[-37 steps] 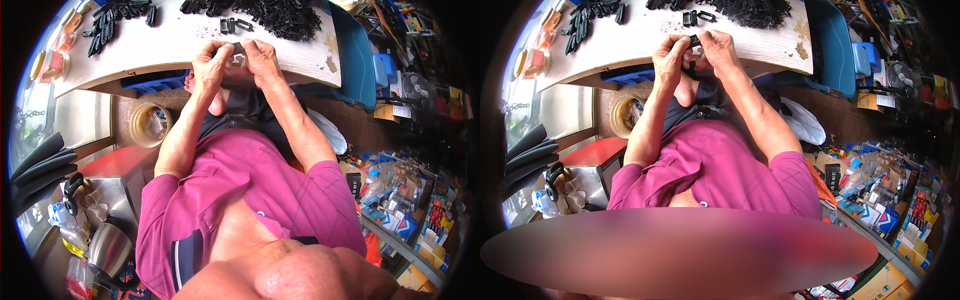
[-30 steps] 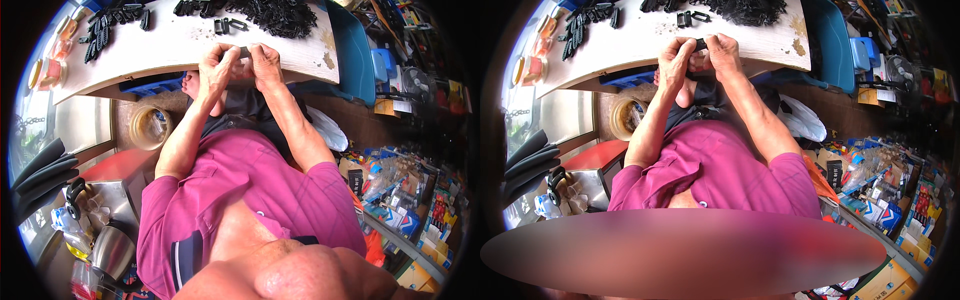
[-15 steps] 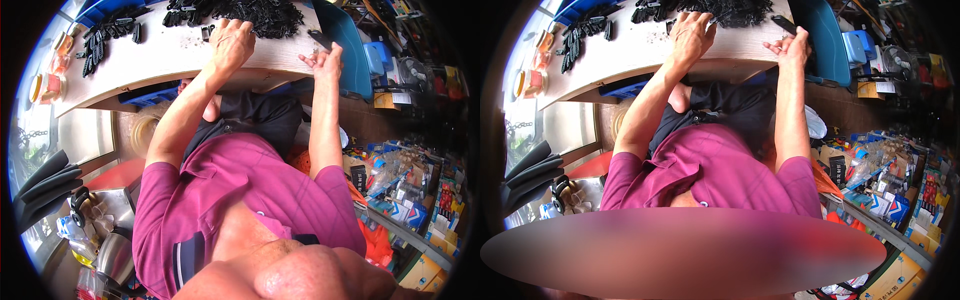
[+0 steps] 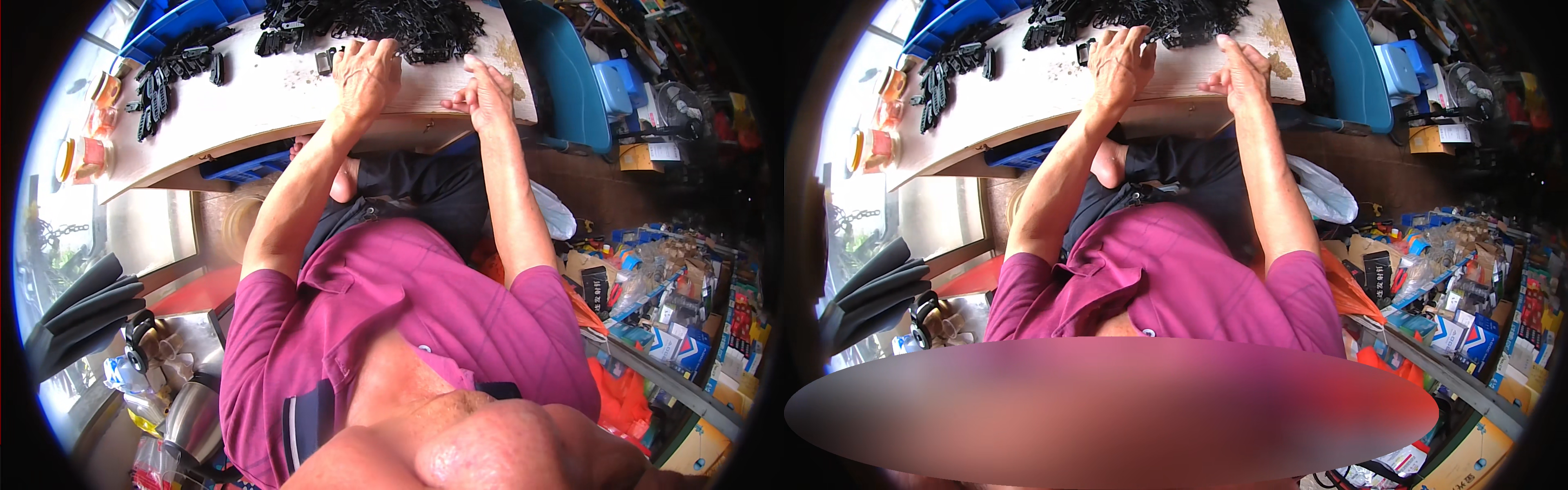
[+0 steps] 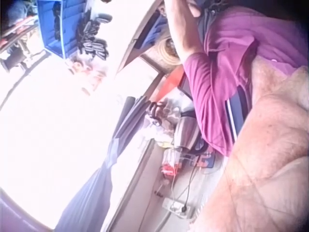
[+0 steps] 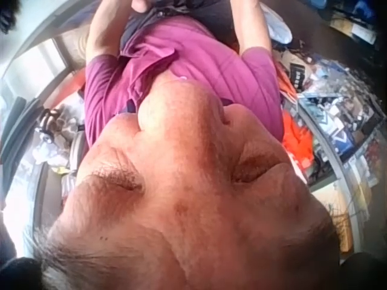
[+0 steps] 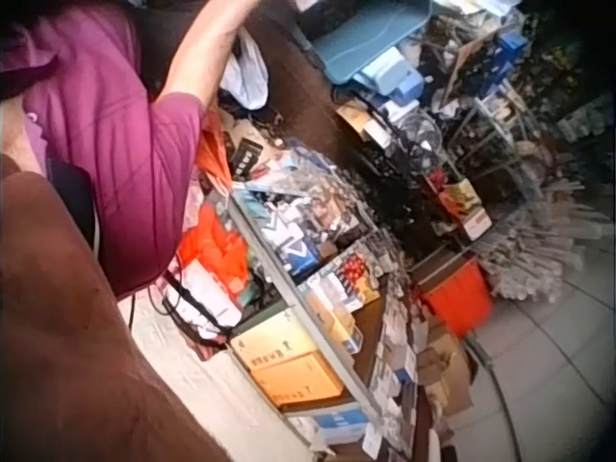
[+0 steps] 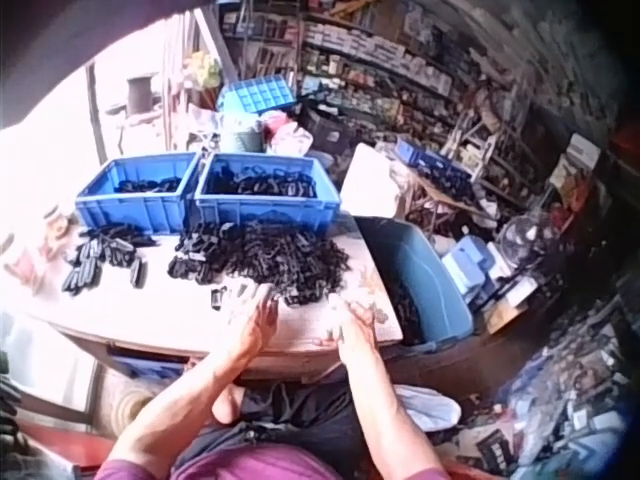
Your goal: The person assembles or sorts small black plastic components by hand on a workbench, taking them from a storage bin.
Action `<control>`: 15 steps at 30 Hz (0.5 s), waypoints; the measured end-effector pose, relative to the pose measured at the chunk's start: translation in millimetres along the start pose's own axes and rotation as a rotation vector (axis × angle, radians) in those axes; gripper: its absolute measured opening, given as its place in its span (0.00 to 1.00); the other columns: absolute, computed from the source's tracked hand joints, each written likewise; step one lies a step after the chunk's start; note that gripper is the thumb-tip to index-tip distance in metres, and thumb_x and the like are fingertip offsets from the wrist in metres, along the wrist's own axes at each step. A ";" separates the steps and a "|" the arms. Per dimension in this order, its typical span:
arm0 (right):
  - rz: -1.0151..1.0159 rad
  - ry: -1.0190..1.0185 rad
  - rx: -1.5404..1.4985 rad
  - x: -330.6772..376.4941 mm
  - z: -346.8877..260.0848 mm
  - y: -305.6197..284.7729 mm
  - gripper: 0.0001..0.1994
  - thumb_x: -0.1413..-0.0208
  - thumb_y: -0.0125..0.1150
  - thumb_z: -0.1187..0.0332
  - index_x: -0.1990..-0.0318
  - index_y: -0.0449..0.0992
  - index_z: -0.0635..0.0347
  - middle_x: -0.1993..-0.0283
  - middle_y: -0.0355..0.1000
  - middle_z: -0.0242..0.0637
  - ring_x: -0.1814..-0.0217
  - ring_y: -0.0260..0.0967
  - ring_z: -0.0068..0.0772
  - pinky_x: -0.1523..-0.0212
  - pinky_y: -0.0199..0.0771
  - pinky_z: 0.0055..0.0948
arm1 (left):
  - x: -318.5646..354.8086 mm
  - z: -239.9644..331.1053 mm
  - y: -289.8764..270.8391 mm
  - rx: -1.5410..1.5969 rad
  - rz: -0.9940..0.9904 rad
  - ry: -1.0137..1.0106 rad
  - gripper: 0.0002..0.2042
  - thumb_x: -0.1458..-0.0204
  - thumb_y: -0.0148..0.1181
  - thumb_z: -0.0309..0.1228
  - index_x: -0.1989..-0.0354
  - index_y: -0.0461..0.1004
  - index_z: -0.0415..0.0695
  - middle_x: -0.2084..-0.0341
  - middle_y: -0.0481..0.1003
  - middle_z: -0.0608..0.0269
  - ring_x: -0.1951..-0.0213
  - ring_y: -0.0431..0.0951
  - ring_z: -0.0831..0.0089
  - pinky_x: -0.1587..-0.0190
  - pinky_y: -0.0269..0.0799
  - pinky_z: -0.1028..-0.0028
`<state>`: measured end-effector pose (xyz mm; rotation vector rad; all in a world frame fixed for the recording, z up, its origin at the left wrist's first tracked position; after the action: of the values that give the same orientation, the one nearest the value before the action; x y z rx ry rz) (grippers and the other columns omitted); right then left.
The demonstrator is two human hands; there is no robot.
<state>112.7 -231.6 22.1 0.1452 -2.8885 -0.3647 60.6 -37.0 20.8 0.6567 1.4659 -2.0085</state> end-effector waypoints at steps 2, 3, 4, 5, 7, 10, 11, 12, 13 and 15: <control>-0.051 0.029 0.019 2.1 3.2 12.4 0.14 0.49 0.69 0.61 0.66 0.74 0.62 0.90 0.58 0.28 0.87 0.66 0.29 0.78 0.82 0.46 | 6.0 3.6 -9.0 0.096 0.036 0.034 0.14 0.55 0.66 0.36 0.58 0.77 0.51 0.69 0.77 0.65 0.62 0.74 0.61 0.60 0.68 0.64; -0.104 0.055 0.043 3.8 4.8 21.7 0.13 0.49 0.69 0.61 0.67 0.75 0.61 0.90 0.59 0.28 0.87 0.67 0.28 0.79 0.82 0.44 | 9.1 6.4 -13.1 0.157 0.075 0.063 0.14 0.55 0.66 0.33 0.59 0.76 0.49 0.69 0.77 0.63 0.62 0.74 0.60 0.58 0.69 0.63; -0.111 0.037 0.088 1.3 9.3 24.6 0.11 0.49 0.70 0.62 0.68 0.76 0.59 0.89 0.59 0.26 0.89 0.62 0.23 0.82 0.77 0.35 | 11.7 10.2 -15.1 0.221 0.063 0.084 0.13 0.55 0.65 0.32 0.59 0.76 0.48 0.69 0.77 0.62 0.62 0.74 0.60 0.58 0.70 0.64; -0.129 0.046 0.089 1.5 11.7 27.6 0.11 0.49 0.70 0.62 0.68 0.76 0.59 0.89 0.59 0.26 0.89 0.62 0.23 0.82 0.77 0.35 | 14.4 14.7 -16.9 0.284 0.053 0.105 0.13 0.55 0.65 0.31 0.60 0.76 0.47 0.69 0.77 0.62 0.63 0.74 0.59 0.58 0.70 0.64; -0.193 -0.034 0.079 2.9 13.2 35.2 0.09 0.50 0.71 0.64 0.69 0.78 0.58 0.87 0.62 0.24 0.90 0.54 0.16 0.86 0.66 0.23 | 16.4 20.5 -24.1 0.325 0.031 0.145 0.12 0.55 0.65 0.30 0.61 0.76 0.47 0.69 0.76 0.61 0.63 0.74 0.59 0.59 0.71 0.65; -0.231 0.007 0.127 4.8 17.5 37.3 0.07 0.49 0.69 0.67 0.69 0.78 0.60 0.86 0.62 0.23 0.89 0.50 0.14 0.84 0.69 0.25 | 22.6 21.9 -32.2 0.353 0.028 0.152 0.12 0.57 0.65 0.27 0.62 0.76 0.46 0.70 0.75 0.62 0.65 0.73 0.59 0.59 0.71 0.64; -0.235 0.026 0.130 5.8 19.5 38.0 0.08 0.48 0.69 0.67 0.69 0.78 0.60 0.87 0.61 0.23 0.89 0.50 0.15 0.84 0.71 0.26 | 25.3 20.6 -34.3 0.364 0.024 0.153 0.12 0.57 0.65 0.27 0.62 0.76 0.46 0.70 0.75 0.62 0.65 0.73 0.59 0.59 0.71 0.64; -0.285 0.066 0.134 8.1 17.6 38.4 0.07 0.47 0.66 0.67 0.68 0.76 0.60 0.88 0.59 0.24 0.89 0.54 0.17 0.82 0.77 0.33 | 27.8 19.9 -36.2 0.346 -0.037 0.135 0.14 0.57 0.65 0.27 0.59 0.76 0.46 0.67 0.76 0.61 0.63 0.73 0.59 0.57 0.71 0.64; -0.296 0.070 0.135 10.8 17.5 39.7 0.07 0.47 0.66 0.67 0.68 0.76 0.60 0.88 0.59 0.24 0.89 0.54 0.17 0.82 0.77 0.33 | 30.0 16.7 -40.5 0.337 -0.035 0.126 0.14 0.57 0.65 0.27 0.59 0.76 0.46 0.67 0.76 0.61 0.63 0.73 0.59 0.57 0.71 0.64; -0.329 0.143 0.081 16.9 18.0 41.0 0.06 0.46 0.64 0.68 0.67 0.75 0.60 0.89 0.58 0.26 0.89 0.59 0.21 0.80 0.81 0.41 | 31.0 5.3 -50.9 0.462 0.014 0.053 0.17 0.57 0.67 0.27 0.56 0.76 0.46 0.65 0.76 0.59 0.59 0.74 0.58 0.54 0.71 0.65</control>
<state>89.2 -190.0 19.1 0.6379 -2.7350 -0.2792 2.7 -34.4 36.1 0.9082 1.0196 -2.3544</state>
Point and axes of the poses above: each hand's wrist, its own x-axis away from the middle knuckle, its own y-axis out of the palm, z = x × y, the point moved 3 cm from there along -x, towards the middle knuckle
